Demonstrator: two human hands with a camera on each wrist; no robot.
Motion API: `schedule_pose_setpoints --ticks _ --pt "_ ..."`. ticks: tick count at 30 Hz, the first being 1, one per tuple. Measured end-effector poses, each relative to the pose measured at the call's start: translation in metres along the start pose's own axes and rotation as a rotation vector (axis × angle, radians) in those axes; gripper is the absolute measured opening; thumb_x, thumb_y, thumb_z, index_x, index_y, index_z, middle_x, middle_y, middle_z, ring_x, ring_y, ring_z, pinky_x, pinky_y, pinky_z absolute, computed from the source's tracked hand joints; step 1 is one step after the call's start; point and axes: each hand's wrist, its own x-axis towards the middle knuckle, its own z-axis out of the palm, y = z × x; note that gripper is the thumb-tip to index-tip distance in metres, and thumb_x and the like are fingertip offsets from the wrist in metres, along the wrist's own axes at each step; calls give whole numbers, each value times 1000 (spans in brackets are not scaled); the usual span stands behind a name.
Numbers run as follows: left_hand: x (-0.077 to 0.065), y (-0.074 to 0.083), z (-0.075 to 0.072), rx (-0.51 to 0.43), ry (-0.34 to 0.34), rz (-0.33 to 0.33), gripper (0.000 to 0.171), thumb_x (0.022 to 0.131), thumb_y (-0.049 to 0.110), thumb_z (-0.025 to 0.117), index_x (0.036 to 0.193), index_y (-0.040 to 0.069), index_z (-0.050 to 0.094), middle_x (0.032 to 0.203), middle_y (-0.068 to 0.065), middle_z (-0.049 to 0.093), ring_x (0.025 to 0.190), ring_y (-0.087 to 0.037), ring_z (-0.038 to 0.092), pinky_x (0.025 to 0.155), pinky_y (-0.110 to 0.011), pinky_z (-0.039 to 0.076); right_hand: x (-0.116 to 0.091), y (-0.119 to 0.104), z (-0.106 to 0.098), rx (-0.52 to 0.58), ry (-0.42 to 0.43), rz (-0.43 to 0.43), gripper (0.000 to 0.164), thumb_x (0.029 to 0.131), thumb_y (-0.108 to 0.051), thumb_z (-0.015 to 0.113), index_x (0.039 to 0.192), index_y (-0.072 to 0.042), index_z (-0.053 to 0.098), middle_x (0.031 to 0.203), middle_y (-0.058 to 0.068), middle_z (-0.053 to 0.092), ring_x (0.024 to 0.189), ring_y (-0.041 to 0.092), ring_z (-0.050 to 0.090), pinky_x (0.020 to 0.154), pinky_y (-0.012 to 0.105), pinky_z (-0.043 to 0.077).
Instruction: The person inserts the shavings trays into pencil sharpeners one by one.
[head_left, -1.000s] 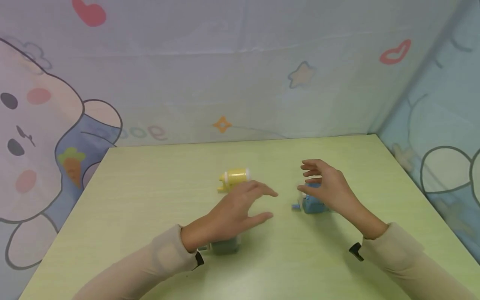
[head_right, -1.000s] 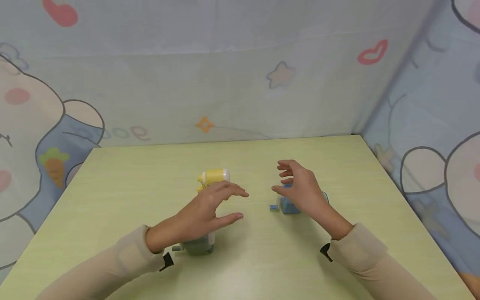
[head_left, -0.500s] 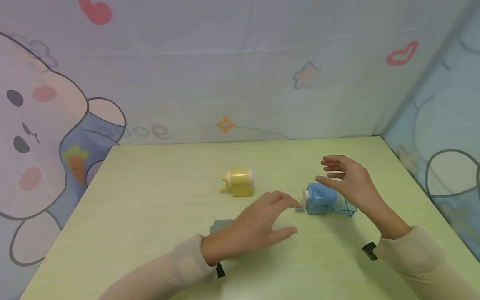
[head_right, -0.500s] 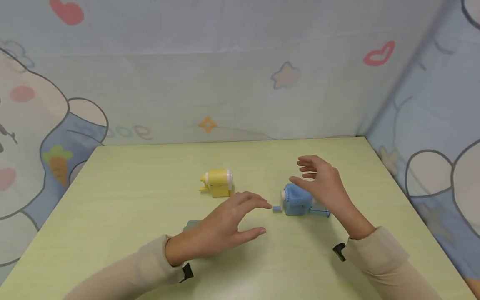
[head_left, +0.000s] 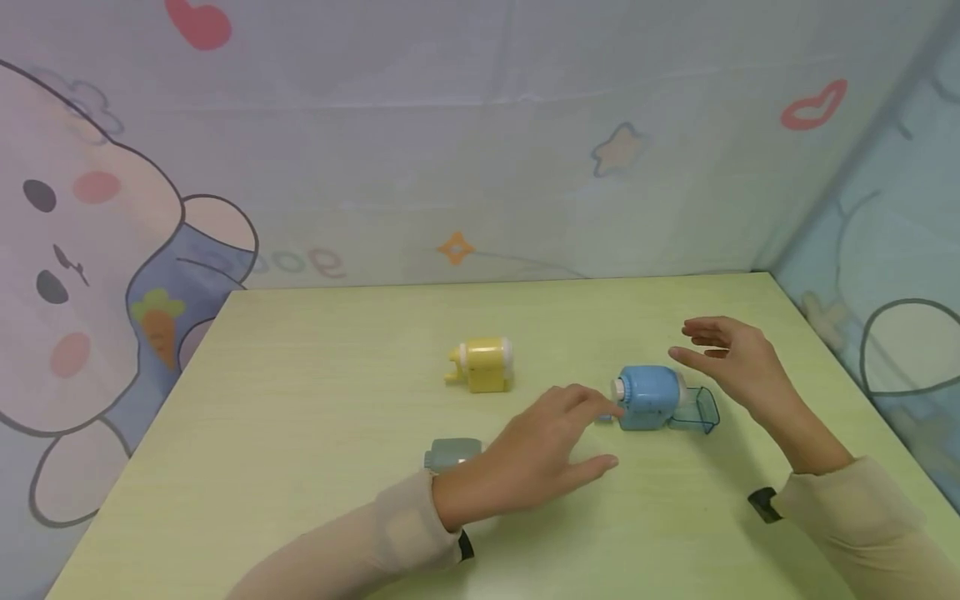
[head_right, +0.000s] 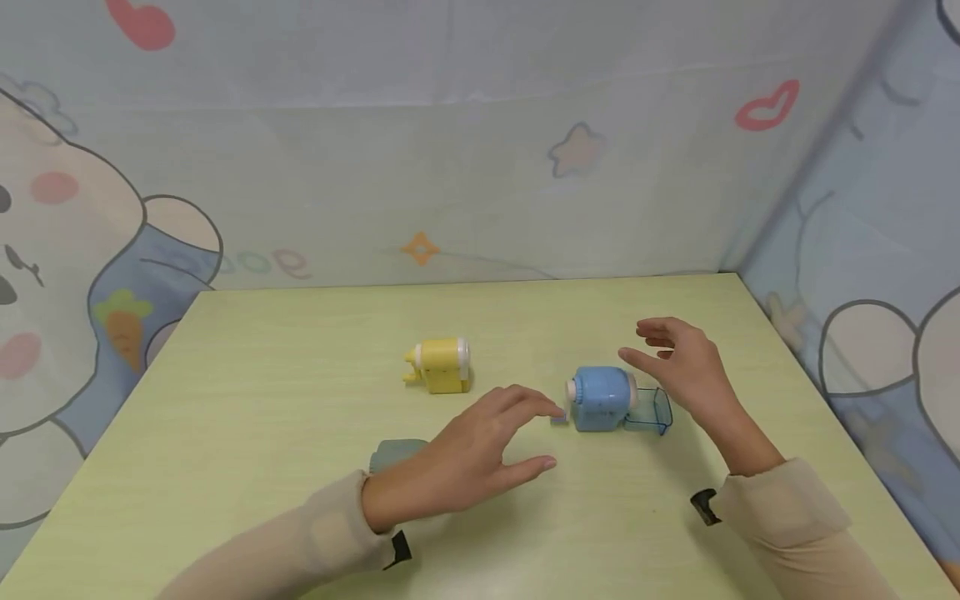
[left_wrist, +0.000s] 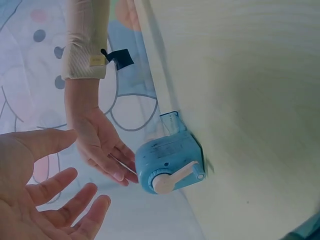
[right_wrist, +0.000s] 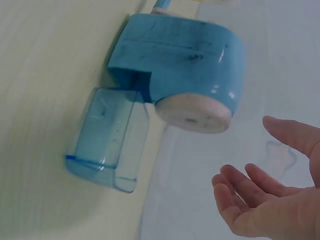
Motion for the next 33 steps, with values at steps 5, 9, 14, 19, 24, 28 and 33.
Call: schedule_pose_setpoints --ticks 5,9,14,19,24,28,33 --pt "5 -2 6 15 5 -31 45 87 37 60 126 20 46 120 6 44 105 -5 39 83 -12 35 0 16 -3 -5 -52 51 60 87 -40 60 126 4 44 124 24 46 111 39 43 85 55 41" --pt "9 -3 12 33 13 -40 46 87 37 61 126 19 46 121 4 44 105 -7 39 84 -13 35 -1 27 -5 -15 -91 90 63 88 -41 59 127 6 42 125 26 44 112 41 41 85 56 41" --pt "12 -3 17 44 -3 -56 48 87 37 61 128 18 45 122 2 44 105 -7 39 82 -12 36 -4 35 -8 -25 -160 125 67 88 -43 58 129 6 39 128 28 39 112 42 40 85 56 41" --pt "15 -3 18 49 -4 -82 49 86 36 62 128 18 44 123 0 43 101 -8 41 75 -11 37 -6 41 -10 -12 -260 132 68 88 -41 58 132 6 35 133 29 33 112 43 40 85 56 41" --pt "19 -3 19 42 -9 -96 50 86 35 63 129 18 44 124 -1 42 98 -9 41 70 -10 36 -8 48 -11 18 -315 125 67 89 -34 60 132 8 33 133 31 30 112 45 40 85 54 42" --pt "24 -4 23 24 -21 -108 51 85 33 64 129 18 43 125 -1 40 99 -9 41 73 -11 36 -9 54 -10 64 -345 130 67 88 -30 62 133 9 32 134 31 28 113 46 38 82 48 46" --pt "32 -4 29 18 -34 -138 52 85 31 65 130 19 42 125 -1 38 102 -9 40 78 -12 36 -10 61 -10 118 -364 111 65 87 -25 64 132 10 33 133 32 29 113 47 37 76 39 50"
